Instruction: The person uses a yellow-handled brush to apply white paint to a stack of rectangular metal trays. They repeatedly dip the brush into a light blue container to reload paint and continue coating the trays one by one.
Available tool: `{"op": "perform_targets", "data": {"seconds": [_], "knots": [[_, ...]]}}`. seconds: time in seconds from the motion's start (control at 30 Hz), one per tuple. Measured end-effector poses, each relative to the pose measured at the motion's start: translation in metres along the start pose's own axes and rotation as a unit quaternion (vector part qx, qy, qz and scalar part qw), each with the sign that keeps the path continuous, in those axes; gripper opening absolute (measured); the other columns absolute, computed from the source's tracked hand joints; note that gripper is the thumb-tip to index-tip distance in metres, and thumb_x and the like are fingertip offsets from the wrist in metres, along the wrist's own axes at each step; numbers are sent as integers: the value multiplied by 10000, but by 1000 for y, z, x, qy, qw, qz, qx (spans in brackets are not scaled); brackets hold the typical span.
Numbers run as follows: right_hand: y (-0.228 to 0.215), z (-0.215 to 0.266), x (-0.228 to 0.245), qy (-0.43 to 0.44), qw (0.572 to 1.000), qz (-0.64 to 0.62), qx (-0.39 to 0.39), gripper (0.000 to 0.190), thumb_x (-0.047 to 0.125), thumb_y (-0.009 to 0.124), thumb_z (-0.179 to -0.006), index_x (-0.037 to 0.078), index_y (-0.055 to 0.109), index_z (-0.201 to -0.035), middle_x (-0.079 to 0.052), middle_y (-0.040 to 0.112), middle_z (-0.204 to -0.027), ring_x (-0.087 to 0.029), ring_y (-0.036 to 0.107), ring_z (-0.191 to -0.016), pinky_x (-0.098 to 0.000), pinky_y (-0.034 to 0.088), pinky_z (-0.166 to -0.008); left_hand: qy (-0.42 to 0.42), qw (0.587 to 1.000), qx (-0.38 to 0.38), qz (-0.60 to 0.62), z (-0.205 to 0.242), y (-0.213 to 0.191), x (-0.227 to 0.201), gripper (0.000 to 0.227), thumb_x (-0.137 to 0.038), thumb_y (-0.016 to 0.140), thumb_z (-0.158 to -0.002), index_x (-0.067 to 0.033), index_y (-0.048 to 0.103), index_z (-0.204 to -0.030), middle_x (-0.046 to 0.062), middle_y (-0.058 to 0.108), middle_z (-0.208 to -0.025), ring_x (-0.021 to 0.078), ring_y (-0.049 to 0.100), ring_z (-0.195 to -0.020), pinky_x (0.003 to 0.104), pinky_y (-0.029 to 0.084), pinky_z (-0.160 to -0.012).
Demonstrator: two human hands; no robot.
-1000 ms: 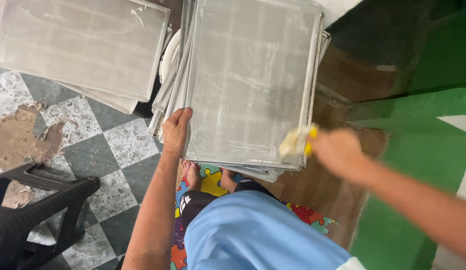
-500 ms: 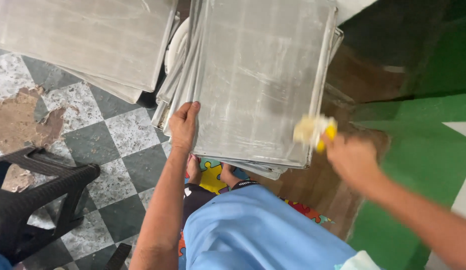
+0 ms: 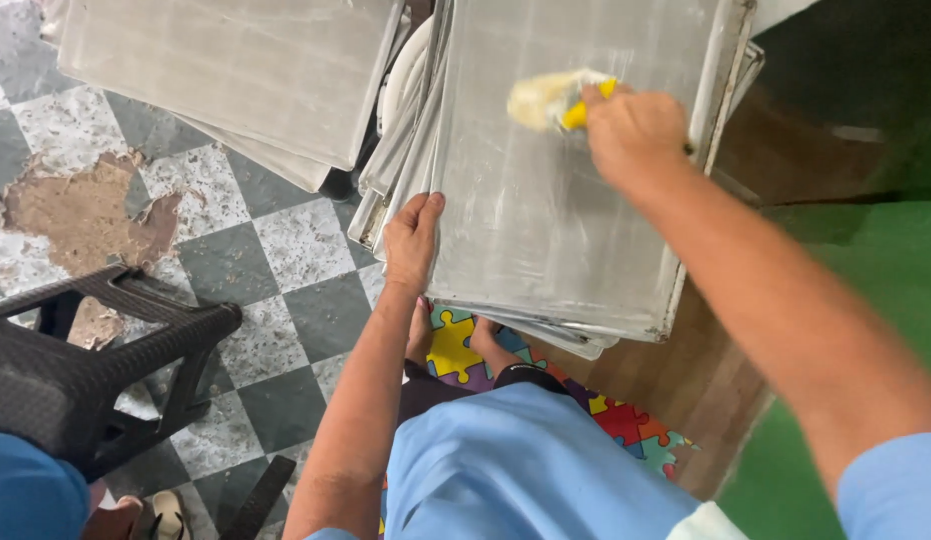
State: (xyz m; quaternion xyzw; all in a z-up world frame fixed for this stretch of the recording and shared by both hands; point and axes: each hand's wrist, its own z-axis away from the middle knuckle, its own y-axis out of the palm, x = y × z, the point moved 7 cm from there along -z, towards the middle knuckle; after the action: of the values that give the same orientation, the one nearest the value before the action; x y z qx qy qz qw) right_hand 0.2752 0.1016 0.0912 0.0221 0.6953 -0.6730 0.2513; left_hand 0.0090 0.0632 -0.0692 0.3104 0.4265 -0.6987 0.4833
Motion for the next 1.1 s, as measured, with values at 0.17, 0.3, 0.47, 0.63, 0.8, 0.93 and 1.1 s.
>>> {"op": "perform_targets", "data": {"seconds": [0.17,0.3,0.47,0.63,0.8,0.93,1.1], "knots": [[-60,74,95,3,997,-71,-13,313,95,570,-847,57,671,-1141,-100,599,-629,-239,614,-452,-353,462,-391,16,1000,-20,19,4,0,0,364,-465,541,-972,-129,643,-876,222,638,-778,412,622,-822,502,459,-771],[-73,98,106,-98,992,-33,65,420,103,576,-792,172,658,-1198,-42,583,-627,-175,601,-397,-333,485,-370,20,999,-27,0,16,-2,-22,336,-446,527,-977,-146,662,-909,203,641,-761,418,637,-831,516,461,-759],[-27,-64,43,-68,990,-119,44,209,249,490,-956,195,660,-849,-45,648,-603,-260,692,-555,-383,513,-502,7,1000,-1,-1,10,1,-10,373,-487,467,-998,-161,639,-945,224,661,-830,467,629,-890,533,477,-781],[54,-178,-4,60,983,-70,156,227,73,542,-798,110,710,-946,-112,707,-866,-379,700,-794,-463,540,-580,79,996,-26,16,16,-4,-31,318,-380,474,-1006,-133,485,-807,8,354,-562,160,369,-546,369,350,-554],[48,-45,19,94,993,-50,53,413,275,362,-954,151,526,-1312,-72,656,-957,-330,679,-777,-492,488,-635,88,995,-51,-14,19,-5,-31,296,-390,460,-1004,-142,525,-857,27,400,-533,191,398,-498,406,359,-522],[-42,122,51,-6,989,-100,108,346,118,510,-860,136,567,-1200,-55,637,-714,-244,691,-542,-387,535,-511,19,998,-17,-59,19,1,-33,293,-417,446,-1011,-198,638,-1043,234,689,-840,446,651,-916,554,502,-827],[-22,125,-23,203,839,-296,408,267,137,432,-911,99,627,-1090,-21,564,-569,-130,552,-377,-252,476,-421,21,998,8,-67,10,3,-15,310,-451,453,-1013,-205,638,-1052,228,685,-854,437,649,-932,527,503,-812]]}}
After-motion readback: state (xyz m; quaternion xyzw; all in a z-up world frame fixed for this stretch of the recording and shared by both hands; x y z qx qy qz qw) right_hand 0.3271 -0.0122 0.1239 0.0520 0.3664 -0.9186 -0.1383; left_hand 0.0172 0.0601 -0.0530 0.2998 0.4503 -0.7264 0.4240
